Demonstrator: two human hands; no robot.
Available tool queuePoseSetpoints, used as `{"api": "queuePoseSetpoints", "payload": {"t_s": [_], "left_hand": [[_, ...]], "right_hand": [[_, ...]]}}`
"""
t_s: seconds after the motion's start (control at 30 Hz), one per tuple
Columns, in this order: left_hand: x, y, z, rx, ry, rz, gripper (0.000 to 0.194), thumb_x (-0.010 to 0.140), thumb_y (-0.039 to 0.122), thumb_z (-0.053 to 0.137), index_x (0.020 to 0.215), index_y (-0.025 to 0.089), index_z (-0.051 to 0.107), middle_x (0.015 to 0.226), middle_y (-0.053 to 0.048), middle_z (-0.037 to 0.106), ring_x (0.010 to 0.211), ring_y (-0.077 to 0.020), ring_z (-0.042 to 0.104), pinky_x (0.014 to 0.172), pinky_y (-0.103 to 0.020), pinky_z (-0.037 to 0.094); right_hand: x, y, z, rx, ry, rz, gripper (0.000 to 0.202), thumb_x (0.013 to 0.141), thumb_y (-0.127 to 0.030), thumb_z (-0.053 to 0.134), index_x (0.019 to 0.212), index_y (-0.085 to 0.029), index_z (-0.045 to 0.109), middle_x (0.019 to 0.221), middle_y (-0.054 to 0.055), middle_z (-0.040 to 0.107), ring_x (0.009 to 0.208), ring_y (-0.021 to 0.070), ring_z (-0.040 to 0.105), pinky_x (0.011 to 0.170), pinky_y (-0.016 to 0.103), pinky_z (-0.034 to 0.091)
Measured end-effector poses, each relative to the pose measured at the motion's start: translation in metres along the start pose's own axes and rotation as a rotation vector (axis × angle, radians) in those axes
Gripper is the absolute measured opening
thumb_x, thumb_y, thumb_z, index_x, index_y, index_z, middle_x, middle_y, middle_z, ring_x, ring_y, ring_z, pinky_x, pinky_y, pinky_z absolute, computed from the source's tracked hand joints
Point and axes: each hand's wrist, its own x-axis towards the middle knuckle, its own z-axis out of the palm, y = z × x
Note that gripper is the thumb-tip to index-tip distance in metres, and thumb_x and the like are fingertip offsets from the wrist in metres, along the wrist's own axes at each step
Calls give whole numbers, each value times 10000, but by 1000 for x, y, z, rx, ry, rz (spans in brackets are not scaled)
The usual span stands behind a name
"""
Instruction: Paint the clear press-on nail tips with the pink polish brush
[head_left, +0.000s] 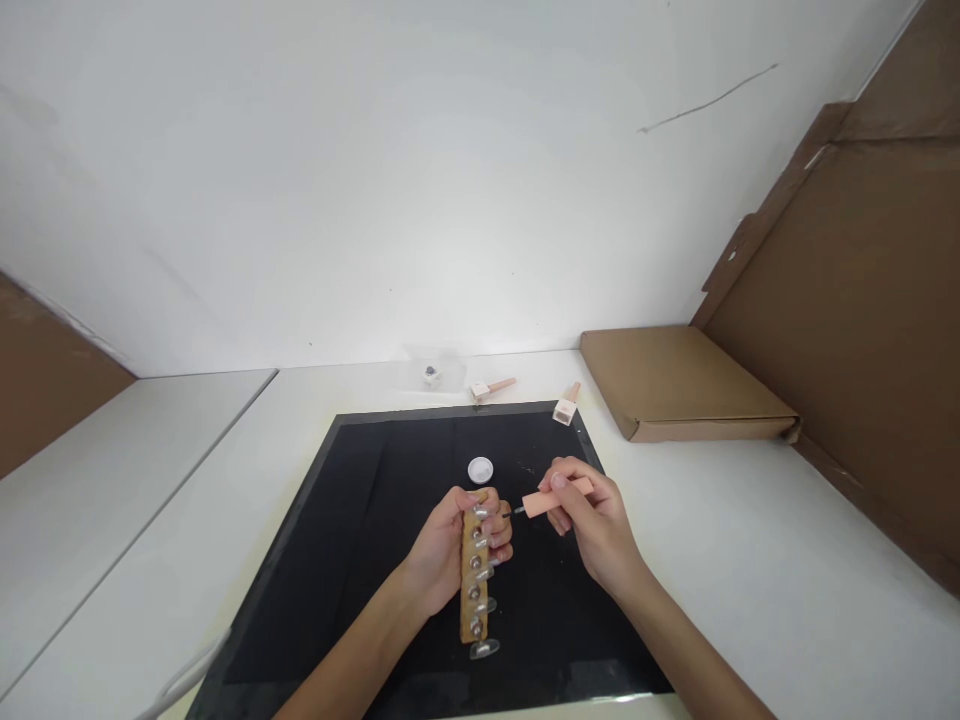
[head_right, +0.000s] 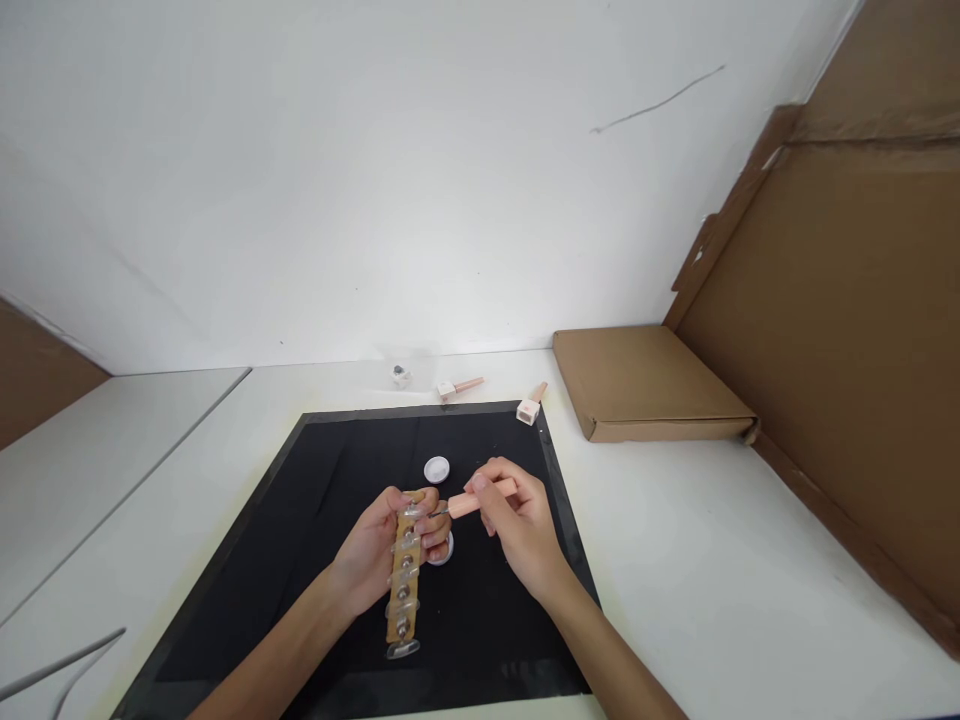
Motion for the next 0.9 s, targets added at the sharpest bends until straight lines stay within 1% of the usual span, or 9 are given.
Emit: {"api": "queuePoseSetpoints", "payload": {"t_s": [0.23,0.43,0.53,0.67,0.77,0.83,0.9], "left_hand": [[1,1,1,-12,3,-4,168,749,236,467,602,155,465,588,17,361,545,-116,364,572,-259,353],[1,1,6,-33,69,32,193,794,217,436,613,158,469,606,13,378,559,-119,393,573,-260,373],[1,1,6,-21,103,41,208,834,232,429,650,157,491,639,4,419,584,-124,427,583,-259,386],[-1,0,8,15,179,41,268,900,315,419,712,155,524,720,-21,504,624,-130,470,609,-267,408],[-2,-1,8,9,222,26,293,920,341,408,734,152,535,765,-40,544,635,-131,487,616,-270,413],[-2,-1,8,-1,235,13,313,927,352,393,739,150,540,772,-47,556,633,-131,491,619,-272,416],[-1,-1,7,4,223,12,336,933,368,379,734,151,541,755,-50,561,628,-133,491,623,-275,418]], "right_hand": [[-1,-1,0,-28,-10,-4,252,876,-377,596,713,-187,623,618,-48,464,436,52,347,419,218,264],[-2,-3,0,-33,-18,3,246,873,-371,601,711,-187,621,618,-48,468,434,51,347,419,218,261],[-1,-3,1,-18,-13,4,242,867,-375,607,716,-186,626,628,-43,485,433,49,346,416,216,263],[0,-3,1,12,8,2,247,856,-383,618,710,-185,631,635,-39,493,432,47,347,412,212,270],[0,-2,1,18,34,5,252,858,-388,617,708,-186,626,617,-42,485,427,48,347,411,209,274],[0,-2,0,0,59,0,254,862,-390,612,712,-186,620,595,-47,468,424,50,348,410,206,277],[0,-1,0,-32,79,-10,255,872,-399,597,728,-189,616,571,-54,443,420,55,351,409,204,279]]}}
